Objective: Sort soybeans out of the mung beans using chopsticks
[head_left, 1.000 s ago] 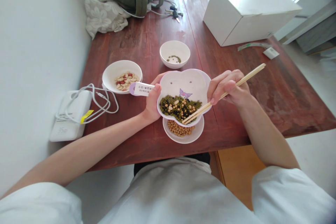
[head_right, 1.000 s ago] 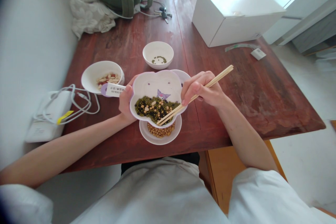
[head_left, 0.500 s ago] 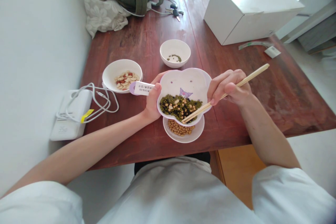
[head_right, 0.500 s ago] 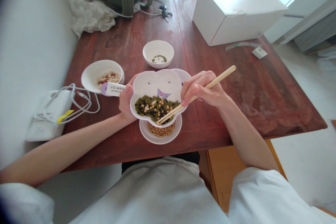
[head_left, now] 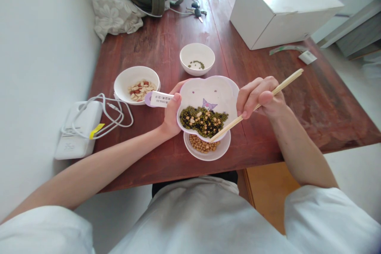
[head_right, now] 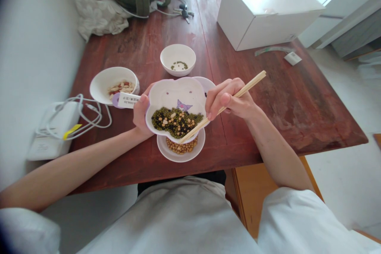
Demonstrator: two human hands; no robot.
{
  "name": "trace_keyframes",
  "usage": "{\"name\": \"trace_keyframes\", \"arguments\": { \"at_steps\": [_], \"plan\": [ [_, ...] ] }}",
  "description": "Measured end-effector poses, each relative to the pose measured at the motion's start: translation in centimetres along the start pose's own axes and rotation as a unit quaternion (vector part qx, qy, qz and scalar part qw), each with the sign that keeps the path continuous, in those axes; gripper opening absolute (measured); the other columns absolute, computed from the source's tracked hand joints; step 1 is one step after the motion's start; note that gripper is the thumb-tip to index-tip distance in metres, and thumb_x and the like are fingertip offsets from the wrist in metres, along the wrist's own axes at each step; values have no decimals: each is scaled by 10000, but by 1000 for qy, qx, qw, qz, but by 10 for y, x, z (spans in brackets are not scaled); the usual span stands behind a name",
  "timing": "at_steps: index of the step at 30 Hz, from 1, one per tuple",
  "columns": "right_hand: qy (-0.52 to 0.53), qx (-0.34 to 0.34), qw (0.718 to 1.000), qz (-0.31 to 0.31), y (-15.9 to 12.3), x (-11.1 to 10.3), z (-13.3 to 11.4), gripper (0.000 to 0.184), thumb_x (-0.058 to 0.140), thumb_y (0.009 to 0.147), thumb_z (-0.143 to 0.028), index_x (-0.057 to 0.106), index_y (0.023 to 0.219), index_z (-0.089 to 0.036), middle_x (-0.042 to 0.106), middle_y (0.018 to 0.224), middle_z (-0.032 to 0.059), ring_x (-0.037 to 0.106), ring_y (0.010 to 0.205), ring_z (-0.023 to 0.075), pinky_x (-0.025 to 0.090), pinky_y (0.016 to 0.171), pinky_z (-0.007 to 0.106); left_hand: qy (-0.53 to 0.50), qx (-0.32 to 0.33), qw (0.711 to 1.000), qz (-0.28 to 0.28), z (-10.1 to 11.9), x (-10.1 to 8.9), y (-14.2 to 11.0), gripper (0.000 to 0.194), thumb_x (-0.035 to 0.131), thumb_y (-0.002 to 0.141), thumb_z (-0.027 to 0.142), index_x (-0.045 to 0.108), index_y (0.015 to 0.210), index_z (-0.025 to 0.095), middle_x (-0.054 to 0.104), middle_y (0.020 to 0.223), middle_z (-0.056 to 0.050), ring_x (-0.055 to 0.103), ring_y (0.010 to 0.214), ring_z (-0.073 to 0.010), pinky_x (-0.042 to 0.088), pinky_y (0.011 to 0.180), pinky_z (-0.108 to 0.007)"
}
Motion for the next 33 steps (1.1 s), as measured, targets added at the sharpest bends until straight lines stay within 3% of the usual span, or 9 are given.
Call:
{"name": "trace_keyframes", "arguments": {
  "at_steps": [5, 9, 15, 24, 29, 33],
  "plan": [
    [20, -2, 1000, 23, 3, 2, 0, 609, 649, 1109, -576, 861, 732, -147, 823, 797, 86, 440, 428, 43, 257, 388, 236, -20, 2, 1000, -7, 0, 0, 0, 588, 738, 830, 810, 808, 1055, 272, 872, 1185, -112, 660, 1479, -471, 654, 1121, -588],
    [26, -33, 997, 64, 3, 1, 3, 614, 605, 1130, -571, 879, 762, -164, 823, 768, 91, 482, 422, 66, 299, 377, 246, -20, 14, 1000, -11, 0, 0, 0, 539, 742, 859, 767, 825, 1086, 284, 871, 1224, -95, 664, 1487, -459, 660, 1122, -579],
    [-38, -44, 989, 136, 3, -2, 2, 530, 648, 1128, -458, 876, 735, -185, 802, 691, 82, 461, 383, 73, 268, 347, 263, -19, 24, 999, -16, 1, 2, -1, 508, 708, 896, 747, 836, 1074, 289, 852, 1301, -104, 654, 1507, -457, 661, 1137, -577],
    [-72, -23, 994, 77, 3, 0, -6, 509, 668, 1121, -463, 875, 757, -173, 814, 737, 69, 532, 441, 68, 331, 387, 240, 26, 10, 1000, -3, 3, 2, 1, 649, 654, 854, 839, 817, 1160, 290, 849, 1281, -134, 668, 1494, -468, 693, 1082, -581],
    [-65, -37, 996, 46, 10, 7, -11, 446, 727, 1084, -449, 892, 771, -178, 819, 726, 78, 653, 512, 108, 443, 438, 230, 18, 13, 1000, -8, 3, 2, 0, 587, 659, 871, 801, 818, 1131, 299, 853, 1250, -133, 684, 1471, -466, 694, 1065, -588],
    [-48, -37, 997, 53, 12, 11, -12, 450, 747, 1069, -457, 883, 745, -176, 815, 701, 88, 711, 539, 136, 500, 462, 228, 42, 0, 999, 2, 3, 1, 0, 660, 643, 856, 846, 819, 1181, 299, 855, 1239, -133, 678, 1473, -470, 692, 1054, -591]
  ]
}}
Point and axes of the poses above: each hand's wrist, its own y-axis towards the middle knuckle, its own x-axis out of the palm, z = x × y, the point moved 2 cm from there along y, towards the middle knuckle
